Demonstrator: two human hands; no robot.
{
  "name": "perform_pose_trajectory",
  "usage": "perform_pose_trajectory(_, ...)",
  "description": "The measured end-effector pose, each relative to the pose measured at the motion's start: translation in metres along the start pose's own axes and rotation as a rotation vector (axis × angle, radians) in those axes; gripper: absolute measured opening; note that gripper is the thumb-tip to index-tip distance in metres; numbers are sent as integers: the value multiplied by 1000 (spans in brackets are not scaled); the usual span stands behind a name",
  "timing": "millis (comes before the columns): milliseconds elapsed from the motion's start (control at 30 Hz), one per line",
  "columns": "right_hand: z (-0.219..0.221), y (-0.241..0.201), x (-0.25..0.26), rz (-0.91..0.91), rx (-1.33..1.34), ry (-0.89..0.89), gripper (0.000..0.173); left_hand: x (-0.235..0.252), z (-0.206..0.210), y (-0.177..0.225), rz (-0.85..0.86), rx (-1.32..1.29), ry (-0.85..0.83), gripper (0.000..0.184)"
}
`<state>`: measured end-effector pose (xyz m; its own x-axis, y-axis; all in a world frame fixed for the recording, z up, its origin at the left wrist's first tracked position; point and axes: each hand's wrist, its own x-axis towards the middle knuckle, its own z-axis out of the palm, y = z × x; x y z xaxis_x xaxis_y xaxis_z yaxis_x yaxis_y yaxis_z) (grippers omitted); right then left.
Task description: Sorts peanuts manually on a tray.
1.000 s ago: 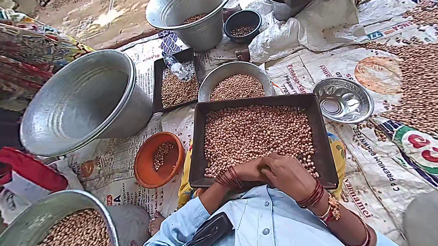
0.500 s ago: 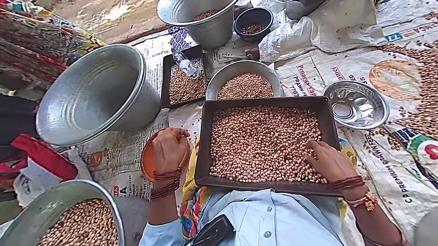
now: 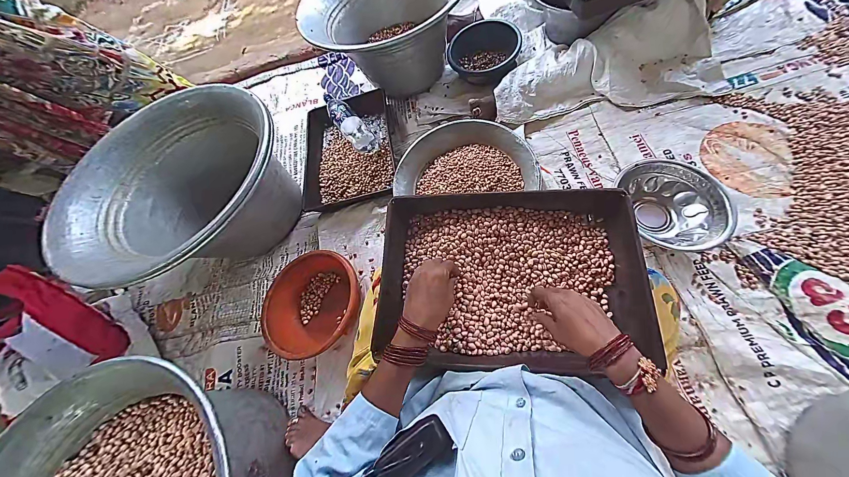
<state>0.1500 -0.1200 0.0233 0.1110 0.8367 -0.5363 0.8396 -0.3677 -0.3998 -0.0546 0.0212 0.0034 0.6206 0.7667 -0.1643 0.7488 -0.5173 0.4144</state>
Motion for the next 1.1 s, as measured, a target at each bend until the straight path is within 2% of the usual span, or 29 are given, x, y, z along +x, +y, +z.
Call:
perform_pose_trajectory(133,-3,-2,29,-182,11,482,22,2,0,-21,10,-251,153,20)
perform_pose_trajectory(200,-5,2,49,-191,-39,580,22,3,-4,-26,-15,-404,163,26)
perform_pose_trajectory(300,-8,4,66,-155,-93,495,24,3,-5,-16,52,-411,21,29)
perform_pose_trajectory(400,-8,2,69,-145,-107,443,24,4,8,1,154,-203,-23,25)
perform_pose_trajectory(500,-8,3,68,-139,-89,437,26,7,15,12,119,-66,-118,27)
perform_pose_trajectory(700,-20,9,68,-69,307,465,26,7,21,16,151,39,-105,26)
perform_pose_trajectory(767,-22,6,70,-96,267,443,25,6,21,18,140,83,-144,28)
perform_pose_trajectory(867,-18,-1,75,-111,57,342,30,7,23,19,143,104,-152,30)
perform_pose_trajectory(933,-15,-6,75,-86,6,304,30,8,20,12,146,-31,-100,29)
perform_pose_trajectory(1000,-14,-6,74,-91,11,301,29,11,15,-2,134,-347,-58,24)
perform_pose_trajectory(1100,-16,6,71,-144,146,304,27,11,13,-25,195,-1062,-252,12)
